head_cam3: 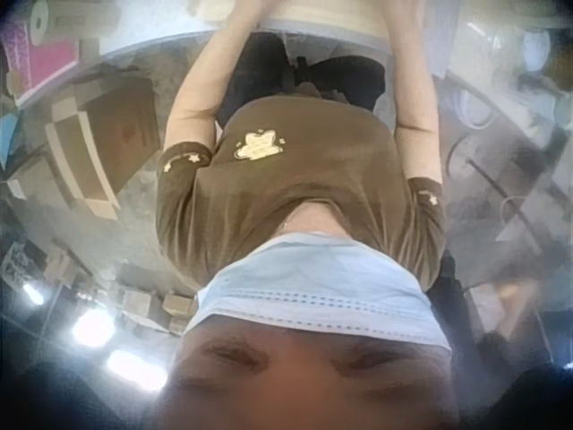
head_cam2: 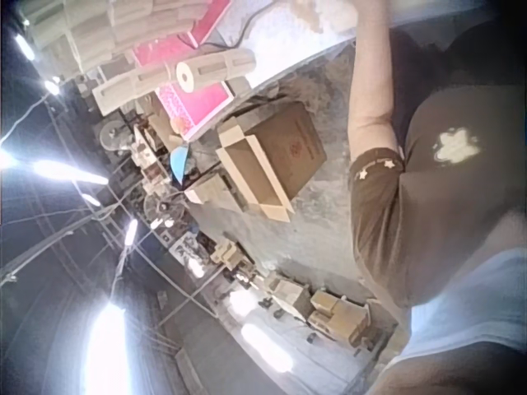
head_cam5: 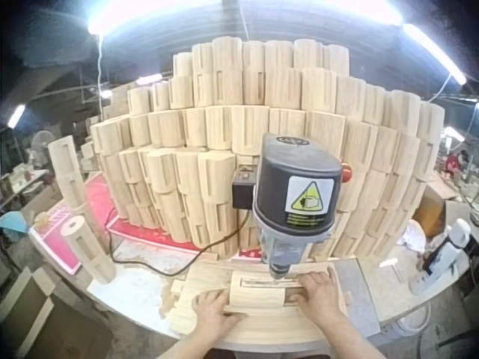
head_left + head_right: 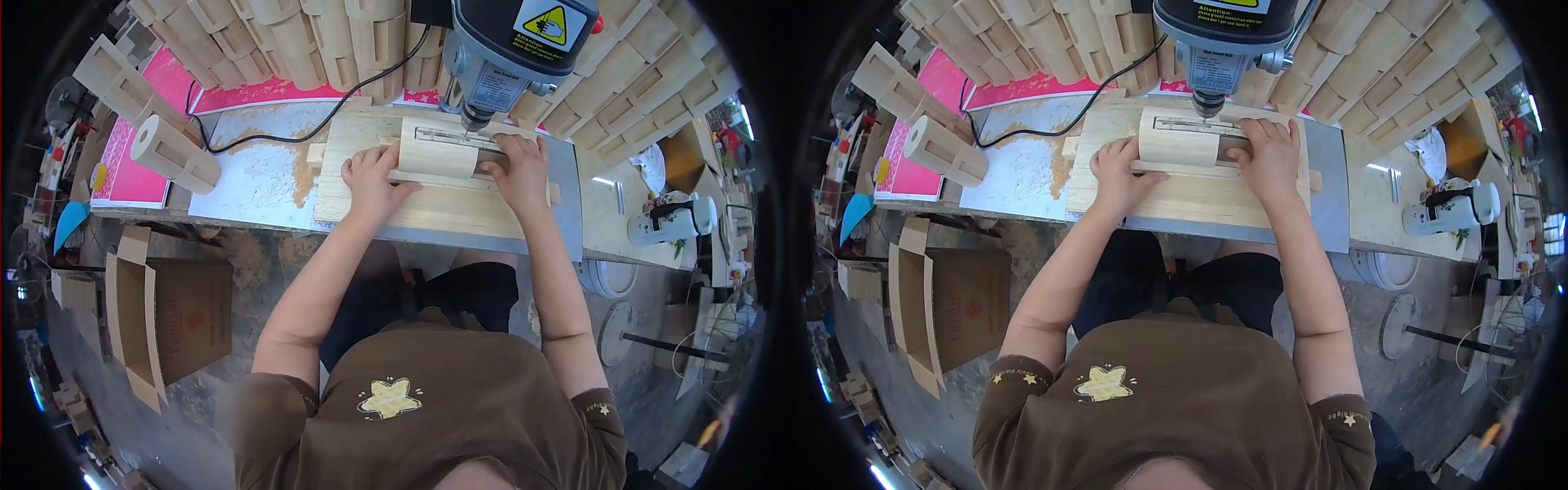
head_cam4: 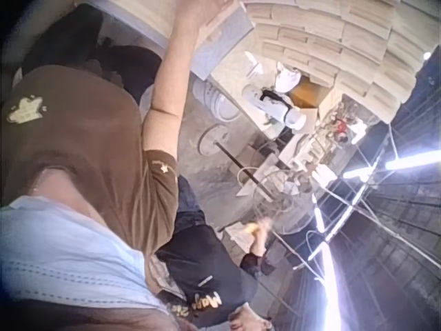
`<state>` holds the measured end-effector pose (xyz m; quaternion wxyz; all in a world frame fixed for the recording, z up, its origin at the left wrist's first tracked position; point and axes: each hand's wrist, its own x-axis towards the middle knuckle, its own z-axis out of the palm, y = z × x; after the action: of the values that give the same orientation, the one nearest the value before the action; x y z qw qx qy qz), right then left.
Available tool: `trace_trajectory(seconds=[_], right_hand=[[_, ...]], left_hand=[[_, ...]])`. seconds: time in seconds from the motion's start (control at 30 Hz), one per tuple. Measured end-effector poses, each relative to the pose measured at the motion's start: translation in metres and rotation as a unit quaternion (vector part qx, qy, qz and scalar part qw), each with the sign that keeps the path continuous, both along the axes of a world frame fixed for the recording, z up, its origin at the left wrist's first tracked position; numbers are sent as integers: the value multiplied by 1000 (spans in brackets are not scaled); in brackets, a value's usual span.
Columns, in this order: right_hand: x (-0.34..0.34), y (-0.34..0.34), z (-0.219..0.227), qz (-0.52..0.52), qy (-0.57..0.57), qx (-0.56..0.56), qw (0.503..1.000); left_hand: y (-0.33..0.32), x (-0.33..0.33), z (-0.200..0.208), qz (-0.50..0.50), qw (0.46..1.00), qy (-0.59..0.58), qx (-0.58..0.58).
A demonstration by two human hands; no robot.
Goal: The person is using a drill press to drill holes into cylindrical wood blocks and then stacking the finished pieces.
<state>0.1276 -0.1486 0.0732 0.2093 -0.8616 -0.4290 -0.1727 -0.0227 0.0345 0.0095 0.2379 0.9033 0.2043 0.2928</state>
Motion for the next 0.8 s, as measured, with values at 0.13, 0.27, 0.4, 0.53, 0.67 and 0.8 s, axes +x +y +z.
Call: trace_trajectory(seconds=[0.13,0.27,0.4,0.53,0.67,0.8], right_hand=[[23,-12,2,122,221,267,930],[56,-14,90,118,111,419,893],[71,18,165,152,71,362,917],[77,19,174,53,118,265,955],[15,7,176,2,-15,262,965],[-28,-17,138,37,28,261,964]], left_hand=[[8,0,1,-43,999,10,-22],[8,0,3,-54,998,20,-38],[6,2,6,-52,997,31,-41],[7,0,5,-47,998,33,-39],[8,0,3,-42,998,37,-27],[7,-3,5,-38,997,49,-40]])
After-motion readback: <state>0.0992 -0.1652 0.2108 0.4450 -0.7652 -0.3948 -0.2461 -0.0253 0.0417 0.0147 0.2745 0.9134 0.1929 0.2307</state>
